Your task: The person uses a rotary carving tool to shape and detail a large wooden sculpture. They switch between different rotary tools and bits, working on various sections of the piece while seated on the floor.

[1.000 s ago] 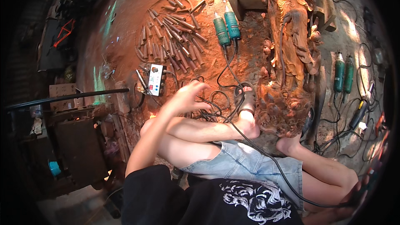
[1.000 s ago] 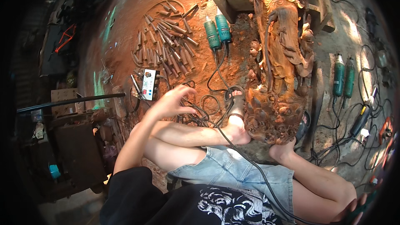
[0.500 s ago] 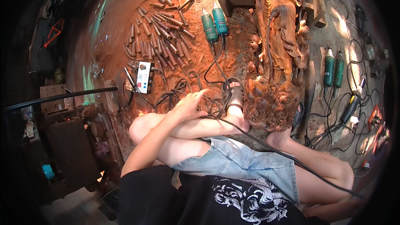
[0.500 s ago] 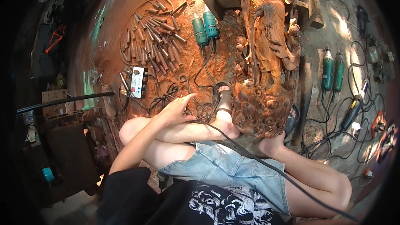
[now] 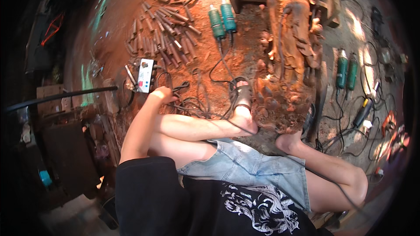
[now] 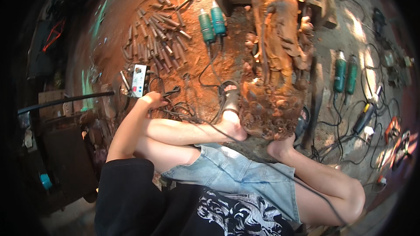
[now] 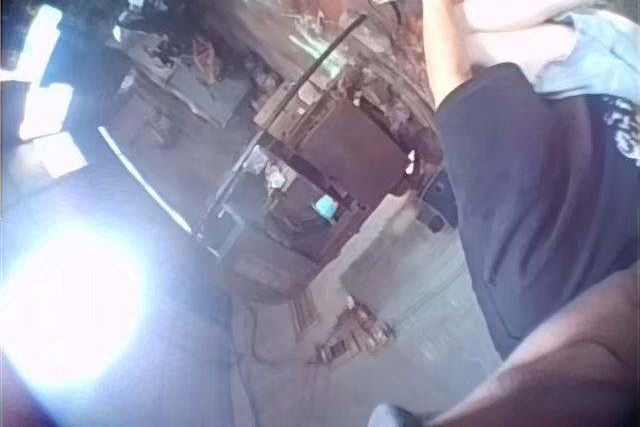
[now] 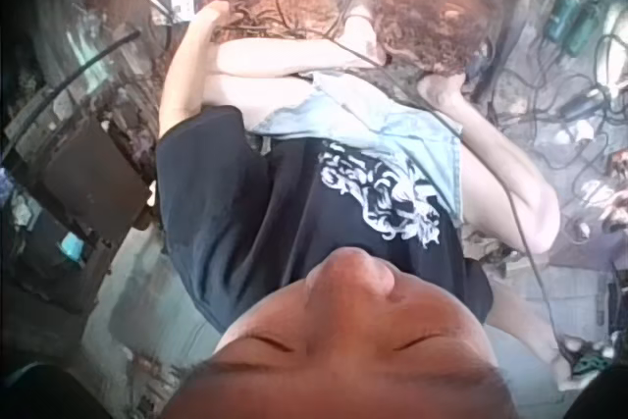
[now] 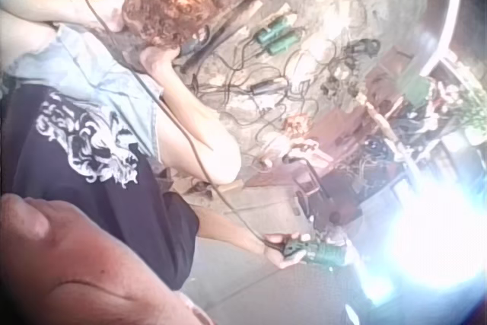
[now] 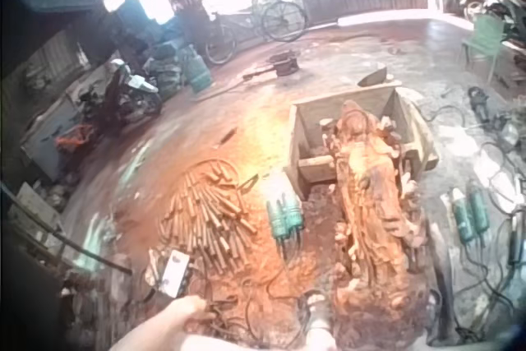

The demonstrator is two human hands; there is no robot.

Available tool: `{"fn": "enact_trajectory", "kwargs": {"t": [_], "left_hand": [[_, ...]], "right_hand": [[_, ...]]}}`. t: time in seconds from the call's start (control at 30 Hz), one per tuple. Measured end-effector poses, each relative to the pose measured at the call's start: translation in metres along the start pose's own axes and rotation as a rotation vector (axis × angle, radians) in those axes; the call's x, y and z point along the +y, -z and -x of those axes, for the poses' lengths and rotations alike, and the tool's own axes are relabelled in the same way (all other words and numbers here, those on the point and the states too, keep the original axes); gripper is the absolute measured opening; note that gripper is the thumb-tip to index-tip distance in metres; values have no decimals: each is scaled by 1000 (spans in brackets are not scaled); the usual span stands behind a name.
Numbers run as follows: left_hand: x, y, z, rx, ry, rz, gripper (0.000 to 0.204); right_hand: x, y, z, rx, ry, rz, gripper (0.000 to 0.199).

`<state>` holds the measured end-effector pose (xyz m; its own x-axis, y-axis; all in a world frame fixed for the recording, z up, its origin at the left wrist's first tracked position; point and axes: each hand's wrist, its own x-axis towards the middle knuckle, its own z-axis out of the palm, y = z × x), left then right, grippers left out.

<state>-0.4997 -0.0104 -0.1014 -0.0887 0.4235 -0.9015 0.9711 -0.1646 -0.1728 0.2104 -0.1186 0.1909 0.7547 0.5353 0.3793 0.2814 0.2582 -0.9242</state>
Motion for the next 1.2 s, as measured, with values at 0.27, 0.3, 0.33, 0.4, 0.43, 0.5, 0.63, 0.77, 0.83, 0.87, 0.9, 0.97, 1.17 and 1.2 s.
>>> {"fn": "enact_trajectory", "kwargs": {"t": [0.27, 0.3, 0.33, 0.4, 0.43, 0.5, 0.63, 0.77, 0.83, 0.87, 0.9, 0.97, 1.17, 1.2], "left_hand": [[191, 152, 140, 1295, -385, 630, 33], [238, 164, 161, 1393, -668, 559, 32], [295, 176, 174, 1341, -942, 591, 35], [382, 191, 193, 1234, -1379, 535, 38], [411, 193, 192, 1210, -1547, 457, 38], [432, 188, 178, 1269, -1678, 252, 35], [438, 181, 160, 964, -1649, 278, 37], [435, 194, 146, 830, -1608, 418, 40], [436, 192, 136, 884, -1614, 486, 38], [437, 190, 131, 907, -1620, 520, 38], [438, 189, 125, 930, -1624, 554, 38], [436, 187, 119, 989, -1610, 596, 36], [440, 189, 109, 1083, -1644, 622, 31], [441, 191, 107, 1086, -1657, 622, 31]], "right_hand": [[-10, -2, 23, -334, -385, 372, 121], [3, 21, 22, -630, -338, 487, 117], [5, 24, 24, -756, -401, 487, 109], [11, 15, 35, -920, -476, 404, 94], [15, 2, 48, -957, -486, 329, 87], [14, -9, 56, -1138, -356, 413, 78], [31, -11, 59, -1099, -502, 292, 76], [60, 6, 79, -886, -708, -165, 67], [73, 18, 100, -771, -738, -317, 58], [81, 23, 110, -721, -747, -393, 53], [85, 23, 118, -713, -693, -386, 51], [89, 22, 113, -770, -690, -360, 47], [89, 7, 105, -814, -603, -327, 47], [88, 5, 108, -782, -614, -316, 48]]}}
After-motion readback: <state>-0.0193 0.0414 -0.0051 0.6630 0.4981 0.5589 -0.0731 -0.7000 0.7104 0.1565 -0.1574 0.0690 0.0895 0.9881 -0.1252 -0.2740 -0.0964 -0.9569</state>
